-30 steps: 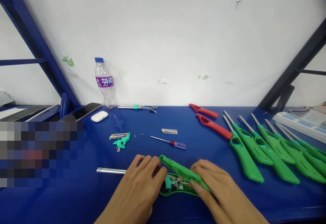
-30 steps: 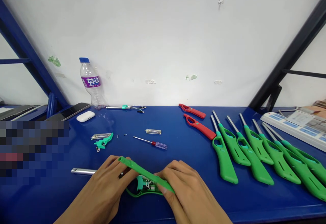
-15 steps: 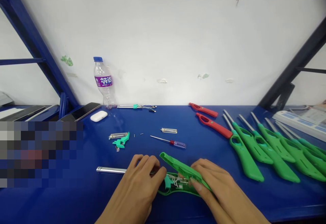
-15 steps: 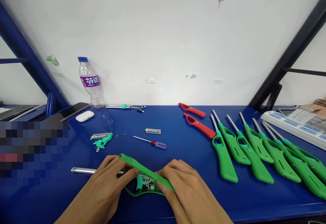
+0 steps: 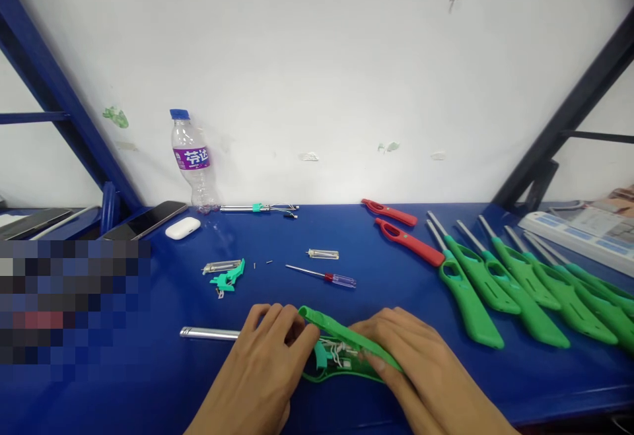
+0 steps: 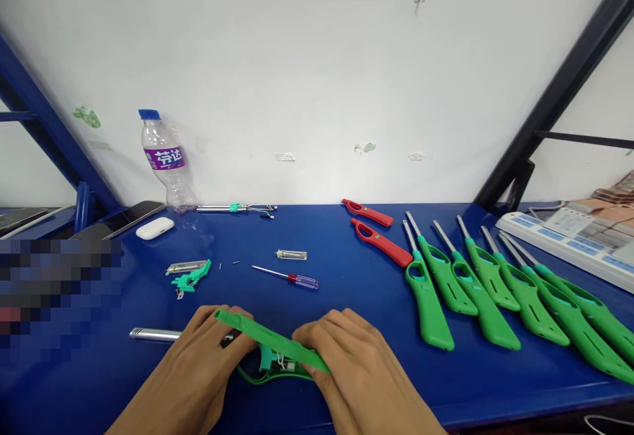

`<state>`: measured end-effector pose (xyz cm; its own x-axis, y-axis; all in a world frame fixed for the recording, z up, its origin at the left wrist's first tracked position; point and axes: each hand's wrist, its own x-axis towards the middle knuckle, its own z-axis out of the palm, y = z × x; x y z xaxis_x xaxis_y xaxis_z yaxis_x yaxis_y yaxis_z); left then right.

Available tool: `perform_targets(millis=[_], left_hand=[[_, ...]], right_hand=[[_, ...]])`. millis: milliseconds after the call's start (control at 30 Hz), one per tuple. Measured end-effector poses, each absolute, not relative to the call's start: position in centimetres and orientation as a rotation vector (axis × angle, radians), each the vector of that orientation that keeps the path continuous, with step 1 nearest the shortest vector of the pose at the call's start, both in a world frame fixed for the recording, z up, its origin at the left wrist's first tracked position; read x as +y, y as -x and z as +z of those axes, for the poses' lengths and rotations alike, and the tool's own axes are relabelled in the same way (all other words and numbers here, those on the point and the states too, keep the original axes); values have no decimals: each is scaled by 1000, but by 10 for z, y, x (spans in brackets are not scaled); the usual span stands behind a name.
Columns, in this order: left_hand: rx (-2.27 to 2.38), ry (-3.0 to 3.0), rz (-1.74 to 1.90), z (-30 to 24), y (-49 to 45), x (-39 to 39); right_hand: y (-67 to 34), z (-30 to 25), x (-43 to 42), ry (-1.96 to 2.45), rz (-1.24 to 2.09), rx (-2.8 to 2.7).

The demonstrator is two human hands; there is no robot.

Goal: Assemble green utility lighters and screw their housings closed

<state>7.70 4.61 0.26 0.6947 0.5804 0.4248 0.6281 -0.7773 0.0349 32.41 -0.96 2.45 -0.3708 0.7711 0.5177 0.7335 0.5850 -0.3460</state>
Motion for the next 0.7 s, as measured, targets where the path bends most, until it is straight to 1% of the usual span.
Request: perform_targets(millis=[133, 300, 467, 700], left_hand=[[-1044, 2800, -709, 0, -78, 48], [-951, 2734, -875, 5, -80, 47], [-920, 2694, -892, 6, -82, 48], [-901, 2744, -850, 5, -79, 50]], right_hand=[[-327, 21, -11, 1196, -12, -2140], [-328, 20, -13, 1150, -95, -2129], [-328, 20, -11, 1134, -205, -2111], [-327, 23, -9, 1140, -236, -2131]])
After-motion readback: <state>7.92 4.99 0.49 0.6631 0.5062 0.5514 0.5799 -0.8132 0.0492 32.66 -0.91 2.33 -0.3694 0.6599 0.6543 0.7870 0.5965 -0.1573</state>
